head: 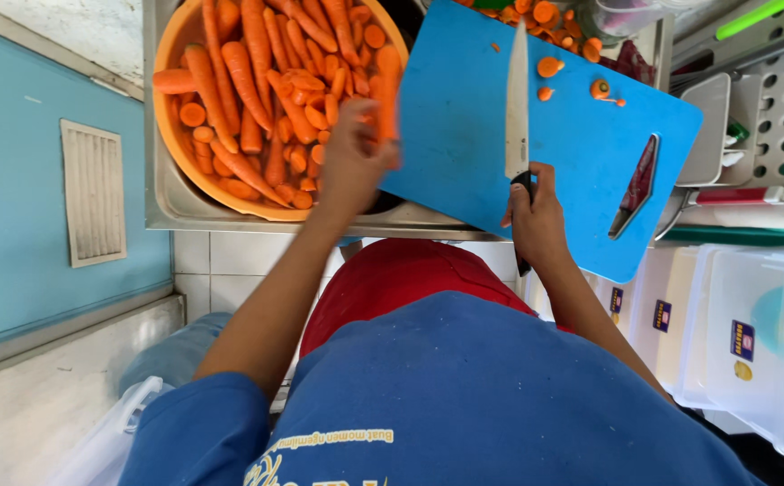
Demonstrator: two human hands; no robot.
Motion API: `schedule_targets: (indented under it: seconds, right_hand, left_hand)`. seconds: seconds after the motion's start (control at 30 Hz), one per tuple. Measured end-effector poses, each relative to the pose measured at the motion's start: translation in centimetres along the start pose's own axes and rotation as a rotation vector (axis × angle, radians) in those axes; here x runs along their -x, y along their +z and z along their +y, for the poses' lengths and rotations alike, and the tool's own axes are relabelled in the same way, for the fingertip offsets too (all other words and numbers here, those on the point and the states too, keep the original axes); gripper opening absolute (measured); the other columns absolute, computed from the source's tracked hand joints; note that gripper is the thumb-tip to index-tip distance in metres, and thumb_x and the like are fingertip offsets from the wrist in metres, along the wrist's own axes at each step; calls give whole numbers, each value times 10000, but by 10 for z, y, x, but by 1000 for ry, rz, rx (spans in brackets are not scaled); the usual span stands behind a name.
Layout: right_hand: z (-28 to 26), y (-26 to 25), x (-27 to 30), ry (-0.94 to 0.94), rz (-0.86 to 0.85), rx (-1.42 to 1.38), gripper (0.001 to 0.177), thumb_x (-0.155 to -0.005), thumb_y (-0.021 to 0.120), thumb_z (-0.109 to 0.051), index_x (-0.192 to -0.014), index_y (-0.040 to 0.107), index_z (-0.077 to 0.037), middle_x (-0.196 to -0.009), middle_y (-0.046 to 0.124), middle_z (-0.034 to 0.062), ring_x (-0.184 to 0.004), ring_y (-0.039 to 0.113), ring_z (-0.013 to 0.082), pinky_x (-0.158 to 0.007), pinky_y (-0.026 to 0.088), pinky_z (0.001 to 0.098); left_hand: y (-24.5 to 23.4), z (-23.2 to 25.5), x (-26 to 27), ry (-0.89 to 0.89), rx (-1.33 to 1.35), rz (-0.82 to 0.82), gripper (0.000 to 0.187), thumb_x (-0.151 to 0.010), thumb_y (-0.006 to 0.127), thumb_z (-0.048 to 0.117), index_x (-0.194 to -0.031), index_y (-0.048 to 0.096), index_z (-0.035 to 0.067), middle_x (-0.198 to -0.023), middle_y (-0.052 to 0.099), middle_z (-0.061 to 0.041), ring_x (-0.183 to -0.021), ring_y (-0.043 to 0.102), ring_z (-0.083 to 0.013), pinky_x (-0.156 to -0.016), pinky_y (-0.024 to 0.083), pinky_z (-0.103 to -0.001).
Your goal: The person repeatedly picks whole carrots from a large orange basin, places them on a blue cutting board, and slices them into round pieces using a chef's knife. The sliced pieces accumulate on the board and in the basin.
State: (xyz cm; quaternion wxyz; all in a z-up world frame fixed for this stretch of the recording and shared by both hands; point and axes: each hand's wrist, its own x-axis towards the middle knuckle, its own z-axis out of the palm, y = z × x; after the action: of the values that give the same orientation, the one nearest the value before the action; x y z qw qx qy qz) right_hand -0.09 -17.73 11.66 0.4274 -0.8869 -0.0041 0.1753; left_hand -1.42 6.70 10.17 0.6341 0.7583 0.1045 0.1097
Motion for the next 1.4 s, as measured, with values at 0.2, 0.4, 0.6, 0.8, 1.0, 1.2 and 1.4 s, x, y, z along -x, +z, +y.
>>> schedule_targets:
  seconds: [0.2, 0.4, 0.6, 0.8, 1.0, 1.2, 1.4]
  right_hand:
    - [-6, -2, 7, -11, 2, 272, 296, -979, 350, -180, -1256, 349, -78, -733, 582, 243, -692, 616, 431, -566, 484, 500]
    - [14, 8, -12, 84, -121, 668, 197, -978, 339, -220, -1058, 401, -51, -678, 592, 189, -634, 650, 349, -506, 524, 432]
    - [40, 34, -61, 29, -145, 720, 231, -959, 348, -234, -1056, 370, -26, -714, 604, 224, -641, 643, 417, -480, 516, 493]
    - [44, 41, -80, -103, -120, 690, 303, -985, 328, -158, -1183, 354, 70, -684, 593, 226, -615, 636, 361, -445, 527, 440]
    - [-20, 6, -9, 98, -211, 708, 277, -960, 331, -251, -1101, 409, -26, -784, 614, 293, -749, 639, 457, -590, 525, 534]
    - [25, 51, -49, 84, -169, 667, 207, -960, 330, -211, -1076, 365, -43, -770, 624, 236, -747, 645, 428, -598, 528, 519]
    - [-5, 22, -34, 58, -206, 679, 295, -979, 328, -248, -1131, 377, 0, -798, 619, 282, -771, 636, 458, -609, 520, 548]
  left_hand:
    - [107, -70, -2, 47, -344, -160, 401, -746, 619, 170, -1126, 496, 131, -836, 518, -131, -771, 636, -340, -603, 559, -415]
    - [88, -54, 5, -32, -312, -427, 532, -846, 619, 126, -1347, 445, 89, -1051, 474, -171, -972, 590, -348, -763, 559, -397]
    - [88, -73, 2, 25, -282, -401, 498, -882, 599, 126, -1348, 437, 60, -956, 459, -151, -859, 586, -280, -684, 564, -330]
    - [91, -65, 4, 38, -273, -364, 506, -877, 597, 116, -1344, 431, 12, -937, 448, -167, -855, 574, -339, -687, 551, -372]
    - [91, -71, 6, 35, -301, -358, 512, -892, 573, 156, -1356, 412, 12, -917, 426, -114, -806, 561, -232, -643, 531, -286]
    - [92, -72, 4, 126, -330, -353, 502, -890, 573, 131, -1332, 413, -44, -912, 443, -187, -801, 560, -352, -648, 530, -381]
    - [97, -82, 10, 105, -266, -300, 456, -912, 555, 128, -1326, 430, -15, -900, 423, -127, -763, 556, -258, -625, 530, -305]
